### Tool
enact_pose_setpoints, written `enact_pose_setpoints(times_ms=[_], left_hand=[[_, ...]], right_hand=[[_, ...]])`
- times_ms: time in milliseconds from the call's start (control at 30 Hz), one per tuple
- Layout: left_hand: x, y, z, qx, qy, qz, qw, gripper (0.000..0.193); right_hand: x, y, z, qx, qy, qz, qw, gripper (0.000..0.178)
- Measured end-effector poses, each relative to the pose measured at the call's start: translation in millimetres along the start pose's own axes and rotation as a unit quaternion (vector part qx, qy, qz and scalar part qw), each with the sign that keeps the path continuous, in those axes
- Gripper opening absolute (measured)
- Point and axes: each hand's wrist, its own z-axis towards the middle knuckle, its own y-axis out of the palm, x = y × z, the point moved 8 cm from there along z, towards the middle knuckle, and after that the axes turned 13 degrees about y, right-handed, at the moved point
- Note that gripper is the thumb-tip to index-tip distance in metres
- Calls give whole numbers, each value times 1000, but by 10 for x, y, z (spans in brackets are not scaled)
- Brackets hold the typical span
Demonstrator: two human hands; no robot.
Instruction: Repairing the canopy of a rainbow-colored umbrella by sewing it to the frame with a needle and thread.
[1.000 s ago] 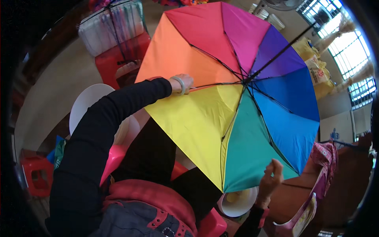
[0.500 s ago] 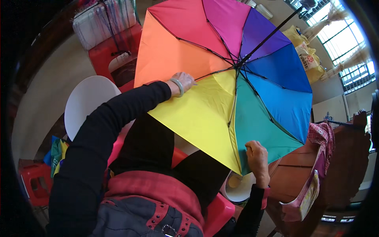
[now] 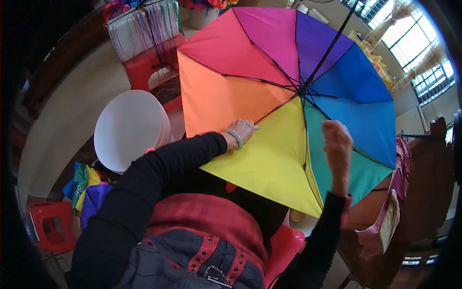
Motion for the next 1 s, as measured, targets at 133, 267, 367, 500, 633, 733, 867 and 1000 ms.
enact_pose_setpoints(times_ms=[133, 267, 367, 500, 633, 733, 867, 1000], left_hand=[[104, 440, -71, -21, -68, -138, 988, 15], [211, 561, -298, -63, -139, -336, 929, 16], [212, 541, -431, -36, -207, -461, 862, 21], [178, 600, -414, -12, -245, -549, 799, 20], [228, 687, -398, -55, -264, -576, 772, 20], [195, 651, -391, -39, -257, -538, 802, 20], [220, 664, -413, -31, -267, -551, 790, 20], [215, 671, -419, -41, -265, -548, 793, 22]], right_hand=[[667, 980, -173, -119, 98, -36, 987, 12], [1344, 1594, -333, -121, 144, -60, 980, 11], [1473, 1746, -488, -135, 166, -71, 974, 11], [1403, 1689, -552, -65, 125, -144, 980, 12], [1460, 1768, -586, -38, 150, -212, 965, 12], [1396, 1897, -643, -85, 149, -235, 957, 11], [1313, 1923, -734, -136, 149, -247, 948, 12], [1285, 1935, -775, -178, 143, -245, 942, 13]])
